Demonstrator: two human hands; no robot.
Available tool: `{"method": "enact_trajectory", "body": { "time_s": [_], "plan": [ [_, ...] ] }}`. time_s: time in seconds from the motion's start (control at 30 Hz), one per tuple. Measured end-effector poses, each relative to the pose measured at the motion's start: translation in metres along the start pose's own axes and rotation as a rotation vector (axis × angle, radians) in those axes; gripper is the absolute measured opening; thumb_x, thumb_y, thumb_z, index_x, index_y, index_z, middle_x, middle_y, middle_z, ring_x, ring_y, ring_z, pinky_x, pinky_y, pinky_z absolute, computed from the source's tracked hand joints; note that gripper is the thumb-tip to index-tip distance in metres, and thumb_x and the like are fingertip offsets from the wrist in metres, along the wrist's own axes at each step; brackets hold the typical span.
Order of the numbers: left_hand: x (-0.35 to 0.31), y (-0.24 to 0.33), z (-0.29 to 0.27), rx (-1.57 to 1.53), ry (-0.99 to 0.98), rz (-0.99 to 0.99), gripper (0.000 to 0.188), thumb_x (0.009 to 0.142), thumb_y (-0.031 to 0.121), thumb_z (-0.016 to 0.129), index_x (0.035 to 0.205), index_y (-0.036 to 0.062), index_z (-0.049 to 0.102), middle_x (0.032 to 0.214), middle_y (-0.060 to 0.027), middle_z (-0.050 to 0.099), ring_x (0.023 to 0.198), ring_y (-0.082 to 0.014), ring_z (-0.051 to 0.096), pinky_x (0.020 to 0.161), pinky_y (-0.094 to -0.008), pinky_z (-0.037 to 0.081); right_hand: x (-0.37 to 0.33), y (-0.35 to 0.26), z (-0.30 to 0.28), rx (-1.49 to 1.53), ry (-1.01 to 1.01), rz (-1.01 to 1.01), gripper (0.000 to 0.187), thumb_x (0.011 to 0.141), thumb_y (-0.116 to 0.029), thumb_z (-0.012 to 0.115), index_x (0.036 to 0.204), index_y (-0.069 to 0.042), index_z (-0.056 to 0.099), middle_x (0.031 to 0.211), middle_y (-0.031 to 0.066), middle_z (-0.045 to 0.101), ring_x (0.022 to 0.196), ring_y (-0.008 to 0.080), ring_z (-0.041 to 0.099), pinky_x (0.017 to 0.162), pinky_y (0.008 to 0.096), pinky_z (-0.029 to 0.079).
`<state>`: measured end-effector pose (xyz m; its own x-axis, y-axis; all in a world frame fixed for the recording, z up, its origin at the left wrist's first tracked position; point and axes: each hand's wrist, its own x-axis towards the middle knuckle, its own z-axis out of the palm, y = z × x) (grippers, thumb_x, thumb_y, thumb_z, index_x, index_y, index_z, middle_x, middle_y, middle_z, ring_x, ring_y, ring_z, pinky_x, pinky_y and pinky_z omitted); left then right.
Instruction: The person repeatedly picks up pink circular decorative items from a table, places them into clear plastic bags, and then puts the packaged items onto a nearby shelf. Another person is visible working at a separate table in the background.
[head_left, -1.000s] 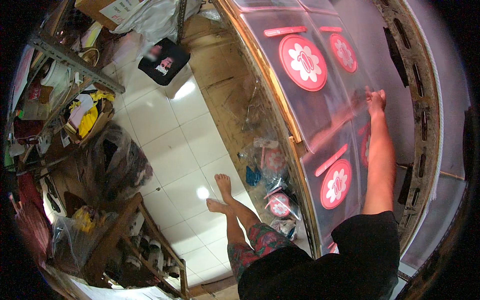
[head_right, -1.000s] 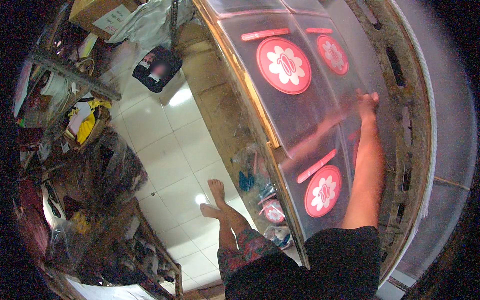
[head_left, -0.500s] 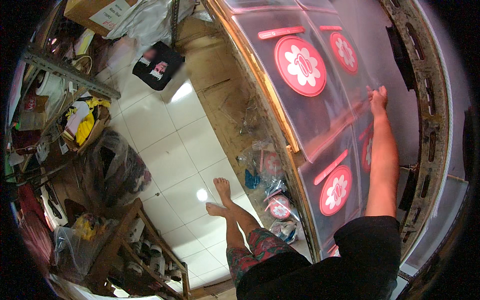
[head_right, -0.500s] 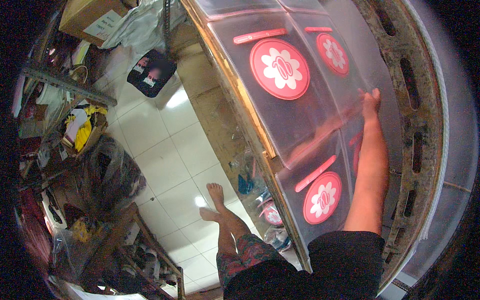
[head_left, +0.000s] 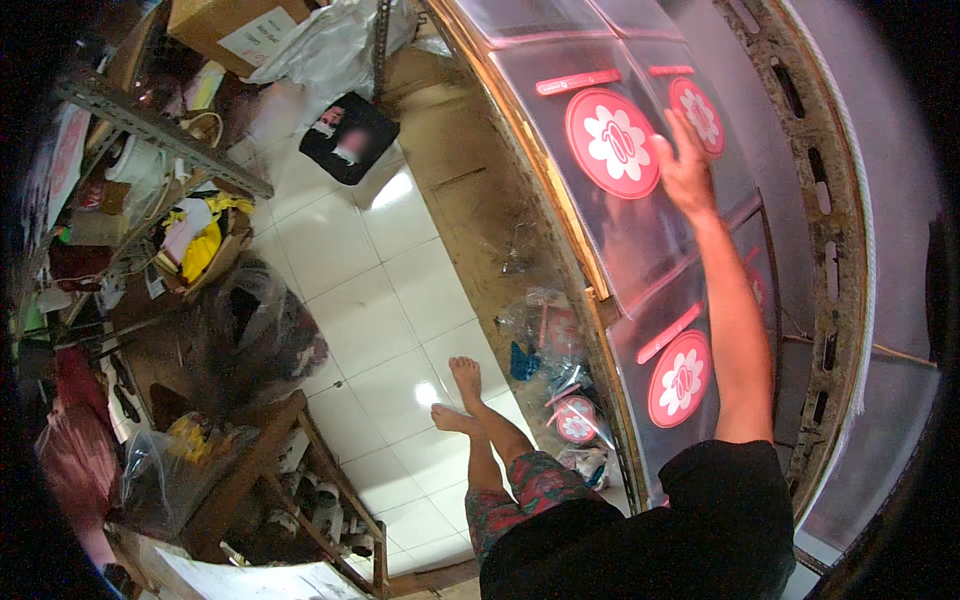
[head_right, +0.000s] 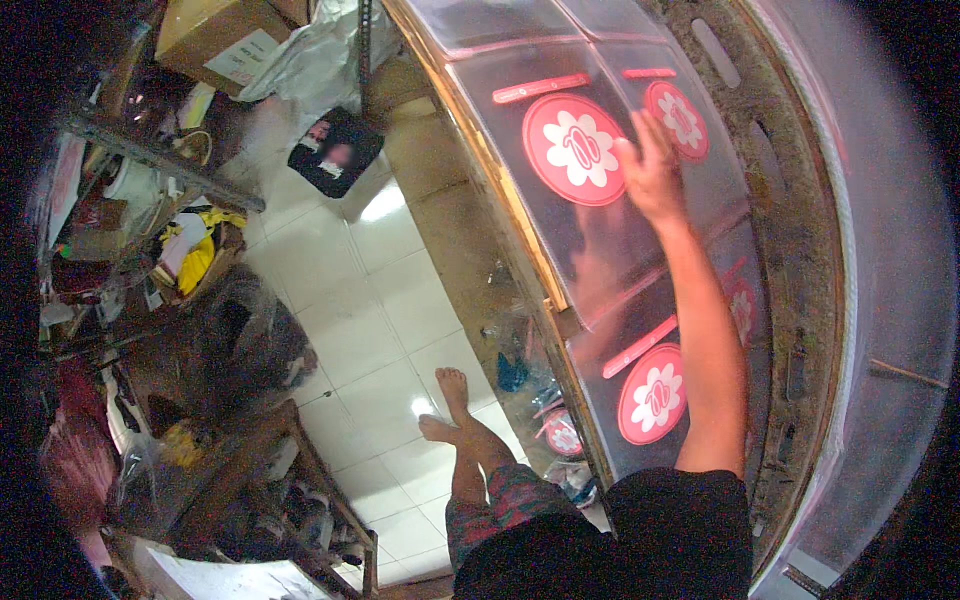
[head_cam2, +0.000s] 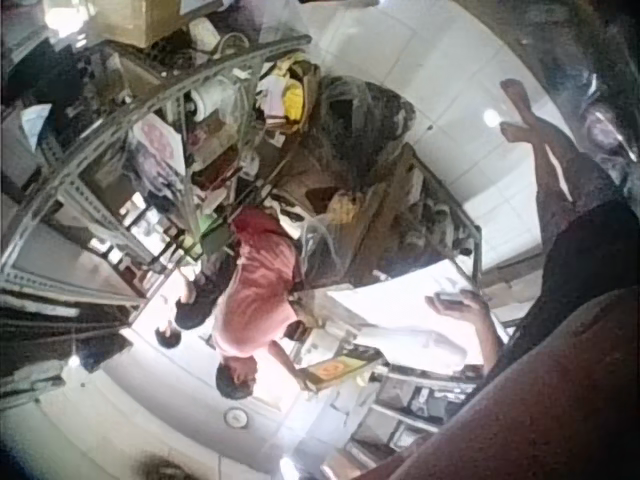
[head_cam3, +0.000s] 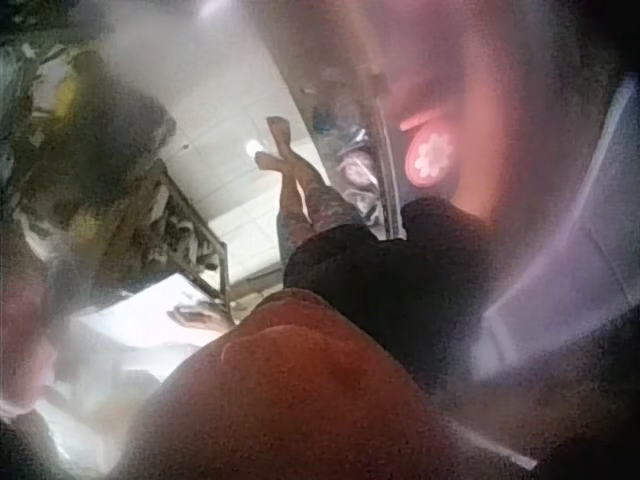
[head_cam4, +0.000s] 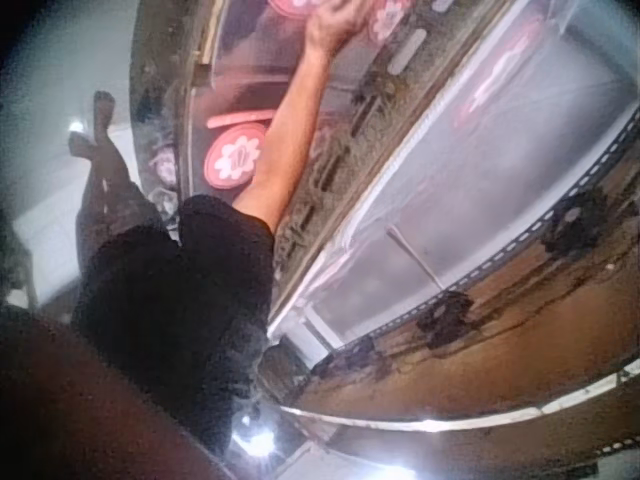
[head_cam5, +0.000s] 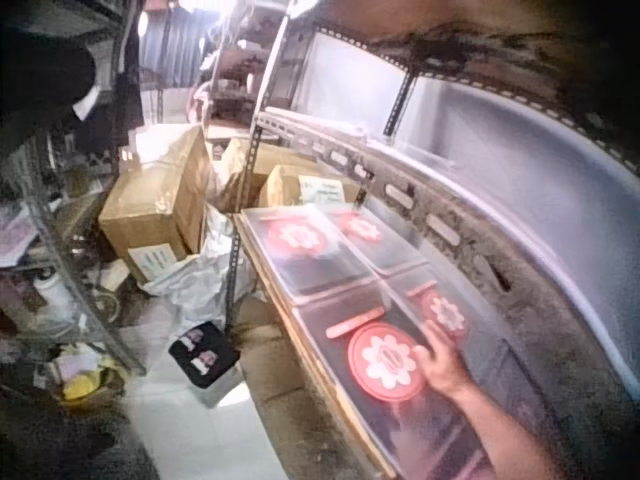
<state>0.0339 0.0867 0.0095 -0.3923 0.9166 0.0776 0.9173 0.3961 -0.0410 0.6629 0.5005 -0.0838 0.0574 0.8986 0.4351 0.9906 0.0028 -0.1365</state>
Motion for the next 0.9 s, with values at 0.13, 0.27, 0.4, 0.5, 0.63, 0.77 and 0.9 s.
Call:
{"method": "enact_trajectory", "body": {
  "time_s": [0.13, 0.27, 0.4, 0.5, 0.63, 0.77, 0.9],
  "plan": [
    [0.007, 0.001, -0.001, -0.099, 0.069, 0.036, 0.06, 0.101, 0.042, 0.043, 0.133, -0.0083, 0.042, 0.136, -0.034, 0.042, 0.124, -0.0462, 0.047, 0.103, -0.0517, 0.042, 0.014, -0.031, 0.048, 0.027, -0.109, 0.031, 0.062, 0.096, -0.042, 0.053, 0.142, -0.001, 0.045, 0.147, 0.0258, 0.041, 0.139, 0.0416, 0.036, 0.113, 0.054, 0.027],
    [-0.003, -0.009, 0.011, -0.25, 0.103, -0.06, 0.063, 0.097, 0.046, 0.051, 0.133, -0.0052, 0.044, 0.139, -0.034, 0.04, 0.129, -0.0482, 0.041, 0.107, -0.0566, 0.034, 0.004, -0.045, 0.07, -0.148, -0.236, 0.06, 0.071, 0.097, -0.054, 0.044, 0.148, -0.005, 0.036, 0.155, 0.0224, 0.03, 0.144, 0.0412, 0.026, 0.116, 0.0542, 0.021],
    [-0.009, -0.01, 0.011, -0.199, 0.181, -0.073, 0.054, 0.094, 0.039, 0.059, 0.126, -0.0039, 0.053, 0.135, -0.0309, 0.046, 0.122, -0.0453, 0.047, 0.102, -0.0551, 0.039, 0.013, -0.069, 0.065, -0.227, -0.3, 0.073, 0.073, 0.095, -0.057, 0.044, 0.148, -0.006, 0.035, 0.155, 0.0219, 0.029, 0.144, 0.0411, 0.024, 0.116, 0.0538, 0.02],
    [-0.017, -0.025, 0.018, -0.298, 0.061, -0.151, 0.056, 0.088, 0.022, 0.052, 0.135, -0.0052, 0.041, 0.151, -0.0285, 0.028, 0.139, -0.0471, 0.028, 0.113, -0.0563, 0.022, 0.018, -0.073, 0.05, -0.182, -0.269, -0.013, 0.067, 0.093, -0.055, 0.049, 0.138, -0.006, 0.046, 0.144, 0.0234, 0.042, 0.134, 0.0414, 0.038, 0.111, 0.0539, 0.028],
    [-0.022, -0.023, 0.011, -0.353, 0.121, -0.175, 0.058, 0.074, 0.012, 0.063, 0.129, -0.0018, 0.048, 0.146, -0.03, 0.035, 0.134, -0.0505, 0.033, 0.111, -0.0576, 0.026, 0.035, -0.097, 0.024, -0.028, -0.397, -0.135, 0.048, 0.091, -0.044, 0.055, 0.123, -0.009, 0.061, 0.127, 0.02, 0.059, 0.117, 0.0415, 0.053, 0.102, 0.0497, 0.039],
    [-0.018, -0.026, -0.005, -0.339, 0.151, -0.176, 0.058, 0.071, 0.019, 0.071, 0.123, -0.0008, 0.055, 0.139, -0.0278, 0.044, 0.131, -0.0469, 0.039, 0.111, -0.0554, 0.03, 0.013, -0.079, 0.072, 0.155, 0.044, -0.2, 0.054, 0.1, -0.034, 0.048, 0.14, 0.002, 0.046, 0.143, 0.0238, 0.047, 0.132, 0.039, 0.043, 0.113, 0.045, 0.03],
    [-0.026, -0.029, -0.015, -0.386, 0.161, -0.193, 0.056, 0.077, 0.027, 0.07, 0.126, 0.0028, 0.056, 0.141, -0.0226, 0.045, 0.134, -0.0396, 0.04, 0.114, -0.0528, 0.029, -0.04, -0.199, 0.015, 0.701, -0.093, -0.214, 0.045, 0.102, -0.02, 0.049, 0.137, 0.008, 0.046, 0.138, 0.0254, 0.051, 0.129, 0.0368, 0.047, 0.109, 0.0415, 0.035]
  ]
}}
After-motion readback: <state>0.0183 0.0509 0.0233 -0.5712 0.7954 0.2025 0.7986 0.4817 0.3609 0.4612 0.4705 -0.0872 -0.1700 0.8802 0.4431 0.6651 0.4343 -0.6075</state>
